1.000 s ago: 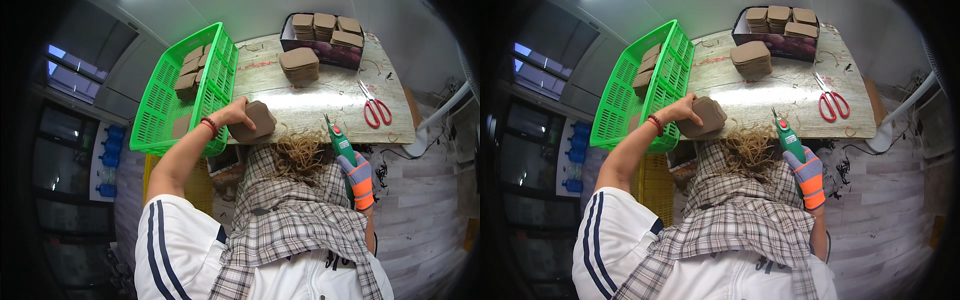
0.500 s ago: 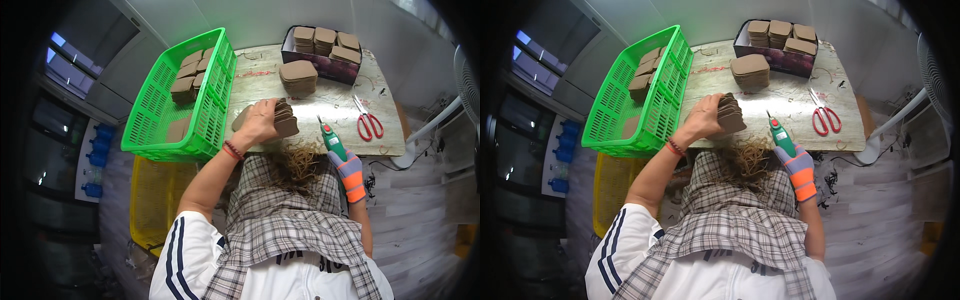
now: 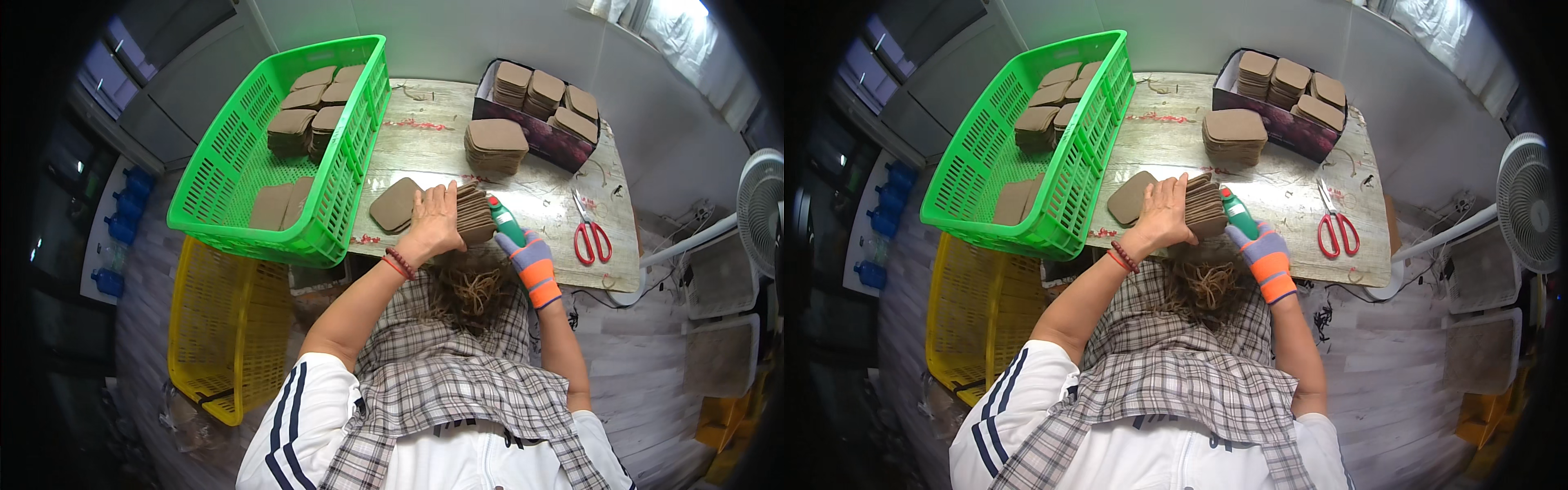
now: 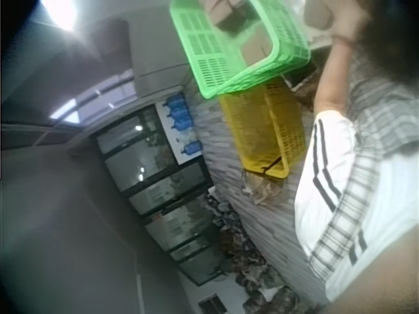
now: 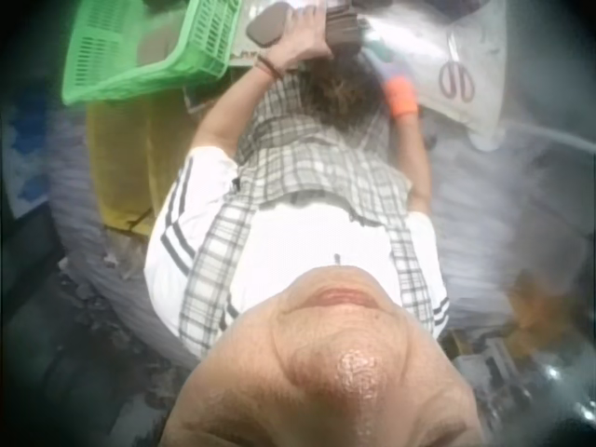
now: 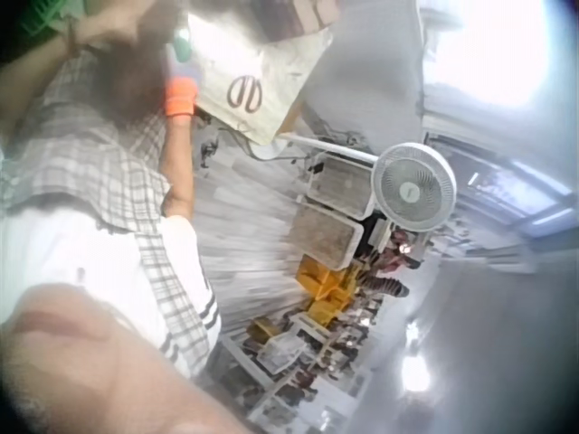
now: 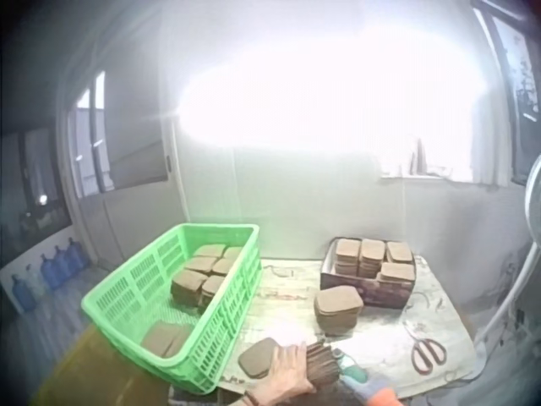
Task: The person uses a rotary tool to trim the edges of square cardboard pieces one at a time. They pick each piece from a green basket, trim it, and place it on the table, repeating the process throughout the clip.
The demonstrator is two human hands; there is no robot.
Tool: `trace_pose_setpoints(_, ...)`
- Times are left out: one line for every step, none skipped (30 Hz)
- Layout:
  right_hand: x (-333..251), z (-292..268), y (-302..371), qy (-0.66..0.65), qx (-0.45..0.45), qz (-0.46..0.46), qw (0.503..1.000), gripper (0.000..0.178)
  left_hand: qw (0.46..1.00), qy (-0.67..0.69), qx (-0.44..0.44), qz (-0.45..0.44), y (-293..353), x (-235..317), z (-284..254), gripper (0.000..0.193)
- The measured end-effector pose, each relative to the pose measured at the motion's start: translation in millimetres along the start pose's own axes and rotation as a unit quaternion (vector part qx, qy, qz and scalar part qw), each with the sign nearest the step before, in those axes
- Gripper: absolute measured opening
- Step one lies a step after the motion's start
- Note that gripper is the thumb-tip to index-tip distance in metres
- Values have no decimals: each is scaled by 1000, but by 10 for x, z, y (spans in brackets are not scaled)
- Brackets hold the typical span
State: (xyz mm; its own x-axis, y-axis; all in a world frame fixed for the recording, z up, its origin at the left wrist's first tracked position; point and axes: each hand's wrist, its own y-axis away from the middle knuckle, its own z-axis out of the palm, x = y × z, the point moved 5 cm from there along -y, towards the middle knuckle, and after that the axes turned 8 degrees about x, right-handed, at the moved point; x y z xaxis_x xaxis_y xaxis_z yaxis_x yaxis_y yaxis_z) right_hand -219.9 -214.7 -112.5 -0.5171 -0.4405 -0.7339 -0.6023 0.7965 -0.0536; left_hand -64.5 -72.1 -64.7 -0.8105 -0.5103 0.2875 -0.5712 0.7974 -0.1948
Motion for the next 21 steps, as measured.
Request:
trace_pose_setpoints(-43,33,10,-4,-10,-18,1000,62,1000,11,12,7,17,-4,5,121)
trace_pose_setpoints(-83,62,18,-7,-19,-35,999,61,1000,14,12,7,6,-23,12,120)
trace_pose_setpoints(-142,39,38,-47,-36,2,998,61,1000,16,12,5,7,-41,-11,120)
trace_pose_setpoints(-123,51,4,-58,-42,30,997,61,1000,18,11,3,8,-53,-29,120)
trace_pose_setpoints(-92,55,-49,-69,-47,60,995,61,1000,12,11,1,13,-56,-35,121)
trace_pose_setpoints(-68,54,-82,-80,-51,89,991,62,1000,5,11,1,10,-42,-40,122)
trace_pose_setpoints(-88,57,-85,-84,-53,90,991,61,1000,-1,11,1,6,-33,-38,123)
trace_pose_setpoints(-97,71,-90,-64,-44,50,996,59,1000,-5,19,6,2,-25,-40,115)
trace_pose_setpoints(-136,106,-58,-47,-36,11,998,58,1000,-11,25,11,11,-34,-50,107)
trace_pose_setpoints(-173,124,-26,-29,-27,-28,999,56,999,-17,32,17,17,-39,-55,99)
trace_pose_setpoints(-148,108,-1,-90,-25,-1,996,53,999,-14,34,28,-6,-50,-17,89)
trace_pose_setpoints(-145,65,28,-81,-23,16,996,51,999,-10,38,33,-17,-98,50,80)
trace_pose_setpoints(-130,4,5,-77,-20,28,996,50,998,-11,44,39,-41,-124,35,70)
trace_pose_setpoints(-80,-49,-13,-72,-17,41,996,48,997,-6,66,47,-38,-97,22,65)
trace_pose_setpoints(0,-99,-14,-97,-5,48,994,45,994,-3,92,55,-51,-46,-9,61)
trace_pose_setpoints(101,-149,1,-123,7,53,991,41,991,-2,120,63,-70,-3,-53,57)
trace_pose_setpoints(226,-170,17,-158,11,65,985,38,990,-7,127,63,-70,39,-92,58)
trace_pose_setpoints(347,-174,71,-190,13,82,978,34,989,-10,130,64,-54,90,-97,60)
trace_pose_setpoints(345,-206,116,-192,11,100,976,32,987,1,146,73,-40,82,-48,60)
trace_pose_setpoints(334,-235,157,-194,8,117,974,30,992,-9,111,57,-26,28,43,56)
trace_pose_setpoints(287,-250,227,-222,13,100,970,27,993,-13,106,54,-10,6,74,54)
